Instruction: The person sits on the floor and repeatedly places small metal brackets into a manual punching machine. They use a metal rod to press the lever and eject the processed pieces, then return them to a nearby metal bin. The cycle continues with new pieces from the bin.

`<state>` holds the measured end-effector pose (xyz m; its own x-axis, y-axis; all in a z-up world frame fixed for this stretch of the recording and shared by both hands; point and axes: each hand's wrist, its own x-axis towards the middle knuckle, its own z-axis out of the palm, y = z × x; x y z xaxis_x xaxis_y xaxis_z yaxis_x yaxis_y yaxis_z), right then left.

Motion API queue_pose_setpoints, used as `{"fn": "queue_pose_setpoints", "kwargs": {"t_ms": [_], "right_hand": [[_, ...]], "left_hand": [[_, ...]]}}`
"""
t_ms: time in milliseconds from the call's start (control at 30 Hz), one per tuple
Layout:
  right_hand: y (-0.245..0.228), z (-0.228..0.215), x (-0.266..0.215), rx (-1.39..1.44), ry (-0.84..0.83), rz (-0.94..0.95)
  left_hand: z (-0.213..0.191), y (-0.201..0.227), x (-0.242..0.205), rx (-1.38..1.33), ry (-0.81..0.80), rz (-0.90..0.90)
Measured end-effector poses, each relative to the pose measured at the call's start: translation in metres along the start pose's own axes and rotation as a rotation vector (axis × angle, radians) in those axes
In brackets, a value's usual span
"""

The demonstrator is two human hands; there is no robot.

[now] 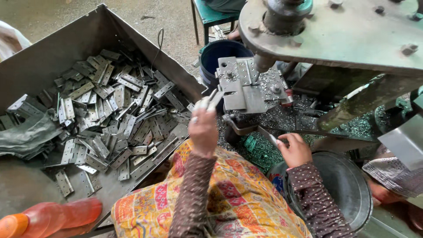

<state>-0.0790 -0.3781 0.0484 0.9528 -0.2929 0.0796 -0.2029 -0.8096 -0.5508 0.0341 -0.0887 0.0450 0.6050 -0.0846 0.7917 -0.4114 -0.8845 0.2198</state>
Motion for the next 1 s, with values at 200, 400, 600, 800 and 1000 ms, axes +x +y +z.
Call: {"fn": "queue_pose_setpoints", "kwargs": {"t_ms": [200,400,600,800,1000], "right_hand": [[0.007,0.006,0.000,0.003,0.003,-0.022],[0.015,0.011,-0.001,-0.076,0.006,-0.052],[0.007,0.007,-0.002,-0.067,-0.029,-0.024],[0.035,0.027,-0.005,-0.113,-0.048,-0.050],[0.095,0.098,-0.024,-0.257,-0.399,0.155]], "left_hand": [[0.051,0.090,0.018,0.112,-0.485,0.326],[0.054,0.106,-0.001,0.106,-0.478,0.120],[0.069,0.110,0.007,-0.004,-0.394,0.113],[0.096,0.103,0.027,0.095,-0.425,0.072],[0.088,0.104,0.030,-0.009,-0.432,0.049]]}}
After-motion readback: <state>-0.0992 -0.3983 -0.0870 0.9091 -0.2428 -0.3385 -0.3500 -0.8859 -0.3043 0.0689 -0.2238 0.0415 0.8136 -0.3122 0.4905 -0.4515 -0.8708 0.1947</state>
